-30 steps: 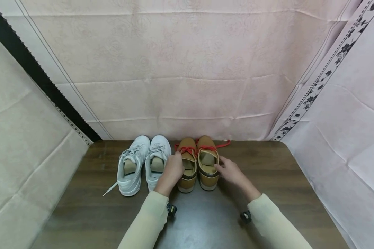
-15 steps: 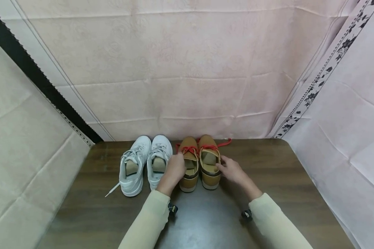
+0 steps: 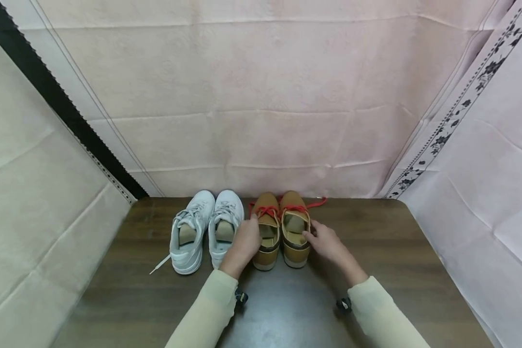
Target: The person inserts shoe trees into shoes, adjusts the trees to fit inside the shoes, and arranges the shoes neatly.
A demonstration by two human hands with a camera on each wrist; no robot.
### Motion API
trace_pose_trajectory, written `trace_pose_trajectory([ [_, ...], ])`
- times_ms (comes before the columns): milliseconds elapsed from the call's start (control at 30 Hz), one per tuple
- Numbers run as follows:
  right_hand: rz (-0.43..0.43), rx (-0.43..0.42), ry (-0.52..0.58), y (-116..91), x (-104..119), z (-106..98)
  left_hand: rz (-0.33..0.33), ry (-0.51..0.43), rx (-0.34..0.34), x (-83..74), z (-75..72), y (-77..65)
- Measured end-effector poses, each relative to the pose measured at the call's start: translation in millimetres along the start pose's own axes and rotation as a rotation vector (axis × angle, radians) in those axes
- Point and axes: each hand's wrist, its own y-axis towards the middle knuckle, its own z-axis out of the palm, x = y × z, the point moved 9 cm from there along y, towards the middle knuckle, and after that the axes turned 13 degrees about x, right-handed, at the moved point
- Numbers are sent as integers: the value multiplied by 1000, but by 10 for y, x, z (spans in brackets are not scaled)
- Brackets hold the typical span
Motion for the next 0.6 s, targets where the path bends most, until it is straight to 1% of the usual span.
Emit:
trace_pose_trajectory([
  [133, -6, -27, -107, -19, 27, -21, 12, 18, -25, -11, 24, -29],
  [267, -14, -31, -156, -22, 48, -33, 8, 34, -52, -15, 11, -46],
  [333, -14, -43, -172, -37, 53, -51, 9, 36, -51, -14, 9, -51],
  [433, -23, -79, -190, -67, 84, -104, 16, 10, -57, -9, -23, -68],
  [500, -38, -109, -215, -78, 136, -153, 35, -10, -72, -23, -85, -107],
  [600, -71, -163, -290, -106, 264, -252, 118, -29, -151, -94, -276, -211],
])
